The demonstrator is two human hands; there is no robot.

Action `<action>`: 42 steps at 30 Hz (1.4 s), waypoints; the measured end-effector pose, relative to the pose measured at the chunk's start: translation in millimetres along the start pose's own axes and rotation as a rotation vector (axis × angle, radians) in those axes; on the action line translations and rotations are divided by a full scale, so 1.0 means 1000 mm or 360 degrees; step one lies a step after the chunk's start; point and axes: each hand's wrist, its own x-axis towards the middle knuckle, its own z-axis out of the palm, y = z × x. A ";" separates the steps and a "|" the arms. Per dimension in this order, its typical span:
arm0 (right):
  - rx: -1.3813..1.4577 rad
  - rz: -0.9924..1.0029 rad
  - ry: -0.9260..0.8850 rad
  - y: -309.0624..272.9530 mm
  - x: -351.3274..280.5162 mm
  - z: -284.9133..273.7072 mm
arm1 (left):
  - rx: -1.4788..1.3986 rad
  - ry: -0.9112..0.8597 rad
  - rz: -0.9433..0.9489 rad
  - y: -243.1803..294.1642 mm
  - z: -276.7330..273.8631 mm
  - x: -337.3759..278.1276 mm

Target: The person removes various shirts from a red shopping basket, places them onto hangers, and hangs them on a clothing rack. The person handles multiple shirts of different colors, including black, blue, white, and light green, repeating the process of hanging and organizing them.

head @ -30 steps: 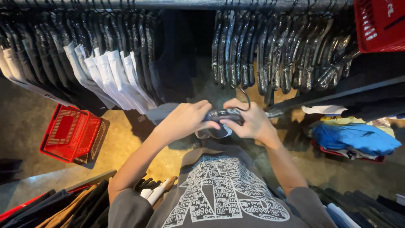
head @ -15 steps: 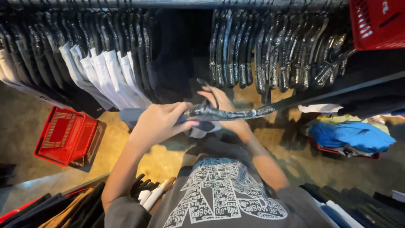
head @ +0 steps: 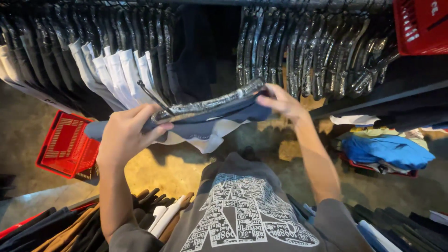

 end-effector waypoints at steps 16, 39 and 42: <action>0.0177 -0.0095 0.0522 -0.063 -0.008 -0.056 | -0.0306 -0.0052 0.0217 -0.006 0.014 0.001; -0.1634 -0.0613 0.0159 -0.188 -0.072 -0.025 | -0.0288 -0.0199 0.0379 0.000 0.048 0.081; -0.1606 -0.0813 0.0141 -0.196 -0.088 -0.036 | -0.0617 -0.0352 0.0319 -0.017 0.056 0.087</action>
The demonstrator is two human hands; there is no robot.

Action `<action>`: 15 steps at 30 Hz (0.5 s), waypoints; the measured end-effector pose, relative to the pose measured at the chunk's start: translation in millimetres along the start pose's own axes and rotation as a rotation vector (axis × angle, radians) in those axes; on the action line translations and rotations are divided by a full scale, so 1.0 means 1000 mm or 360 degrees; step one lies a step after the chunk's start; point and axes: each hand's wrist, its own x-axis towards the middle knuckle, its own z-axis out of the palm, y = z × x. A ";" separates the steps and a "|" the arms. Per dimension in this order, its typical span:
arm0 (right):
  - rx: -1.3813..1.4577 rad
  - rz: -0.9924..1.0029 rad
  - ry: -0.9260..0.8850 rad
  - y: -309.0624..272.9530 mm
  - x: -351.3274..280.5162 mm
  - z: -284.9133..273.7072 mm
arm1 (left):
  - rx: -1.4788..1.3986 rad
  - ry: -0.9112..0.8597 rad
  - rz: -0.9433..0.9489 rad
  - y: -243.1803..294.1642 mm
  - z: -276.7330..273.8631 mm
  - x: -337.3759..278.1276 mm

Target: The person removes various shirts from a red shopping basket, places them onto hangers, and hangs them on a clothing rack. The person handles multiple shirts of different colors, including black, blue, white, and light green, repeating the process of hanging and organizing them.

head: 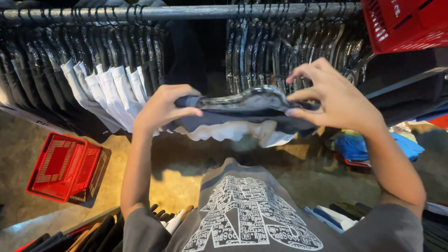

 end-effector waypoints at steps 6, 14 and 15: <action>0.0504 0.0466 -0.0384 0.010 -0.012 0.021 | -0.0133 0.0116 0.0281 -0.029 0.017 0.028; 0.0575 0.0302 -0.0078 0.016 -0.002 0.081 | -0.0381 0.0331 0.0081 -0.084 0.069 0.041; 0.0590 0.0311 -0.0038 0.011 0.004 0.084 | -0.0414 0.0356 0.0048 -0.088 0.076 0.044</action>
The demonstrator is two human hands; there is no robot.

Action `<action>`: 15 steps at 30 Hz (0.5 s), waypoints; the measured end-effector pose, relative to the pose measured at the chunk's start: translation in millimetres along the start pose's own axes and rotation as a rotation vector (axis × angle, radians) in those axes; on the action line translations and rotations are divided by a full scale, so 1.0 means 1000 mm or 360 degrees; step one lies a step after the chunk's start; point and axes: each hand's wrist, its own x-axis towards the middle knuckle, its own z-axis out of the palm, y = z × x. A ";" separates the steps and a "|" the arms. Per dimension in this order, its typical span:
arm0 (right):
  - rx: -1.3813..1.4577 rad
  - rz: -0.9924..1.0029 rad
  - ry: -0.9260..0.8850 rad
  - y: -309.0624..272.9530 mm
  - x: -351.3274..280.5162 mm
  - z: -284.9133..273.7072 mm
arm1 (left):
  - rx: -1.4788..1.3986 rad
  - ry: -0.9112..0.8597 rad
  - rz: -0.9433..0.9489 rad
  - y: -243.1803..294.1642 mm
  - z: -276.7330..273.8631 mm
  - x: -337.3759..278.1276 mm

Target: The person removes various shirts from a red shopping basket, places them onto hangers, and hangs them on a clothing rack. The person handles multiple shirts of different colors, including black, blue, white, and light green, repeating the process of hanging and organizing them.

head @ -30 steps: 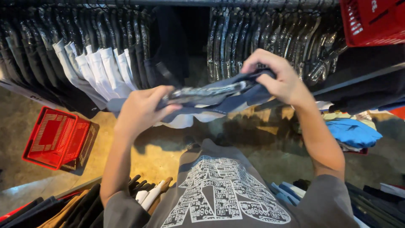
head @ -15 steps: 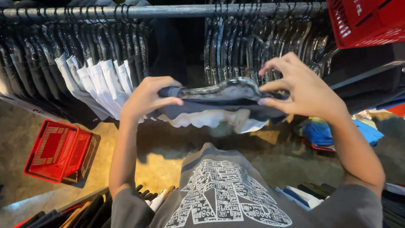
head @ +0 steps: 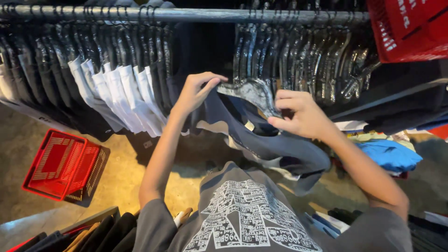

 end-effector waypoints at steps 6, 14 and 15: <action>-0.0198 0.0112 0.0312 -0.014 0.048 0.045 | 0.0217 0.0307 0.0180 -0.016 0.011 -0.017; -0.0435 0.0325 0.0679 0.076 0.193 0.159 | -0.0151 0.0537 -0.0247 -0.053 0.030 -0.065; -0.0416 0.0480 0.0626 0.088 0.216 0.174 | -0.0216 0.0626 -0.0371 -0.064 0.032 -0.071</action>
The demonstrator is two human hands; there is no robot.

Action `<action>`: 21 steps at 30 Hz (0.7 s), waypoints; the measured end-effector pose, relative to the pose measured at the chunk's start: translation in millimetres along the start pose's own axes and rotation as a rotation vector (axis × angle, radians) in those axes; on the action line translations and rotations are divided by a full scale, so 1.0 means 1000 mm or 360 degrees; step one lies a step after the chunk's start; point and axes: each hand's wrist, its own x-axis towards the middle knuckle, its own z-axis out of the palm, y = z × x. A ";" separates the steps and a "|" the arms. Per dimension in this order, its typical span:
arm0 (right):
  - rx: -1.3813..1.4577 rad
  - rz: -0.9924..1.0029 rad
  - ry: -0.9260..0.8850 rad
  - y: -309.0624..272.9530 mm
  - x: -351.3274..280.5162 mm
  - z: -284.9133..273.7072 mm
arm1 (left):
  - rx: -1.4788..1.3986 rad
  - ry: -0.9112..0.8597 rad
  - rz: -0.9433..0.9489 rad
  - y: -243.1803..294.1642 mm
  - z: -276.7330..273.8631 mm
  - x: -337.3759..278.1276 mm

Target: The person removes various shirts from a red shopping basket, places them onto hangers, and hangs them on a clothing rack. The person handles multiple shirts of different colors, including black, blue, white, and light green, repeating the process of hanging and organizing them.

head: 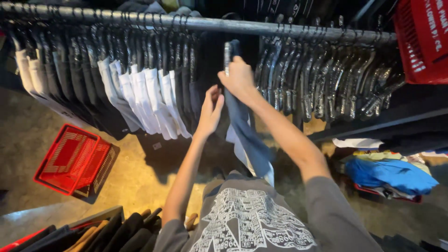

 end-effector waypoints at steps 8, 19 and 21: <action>-0.0145 -0.0024 -0.0027 0.019 0.049 0.142 | 0.0181 0.0137 -0.0356 -0.113 -0.012 -0.037; -0.0052 0.0073 0.0002 0.005 0.029 0.151 | 0.0465 0.0324 -0.0411 -0.079 -0.009 -0.039; 0.0058 0.0134 0.0075 0.005 0.024 0.166 | 0.0692 0.0375 -0.0577 -0.075 -0.017 -0.044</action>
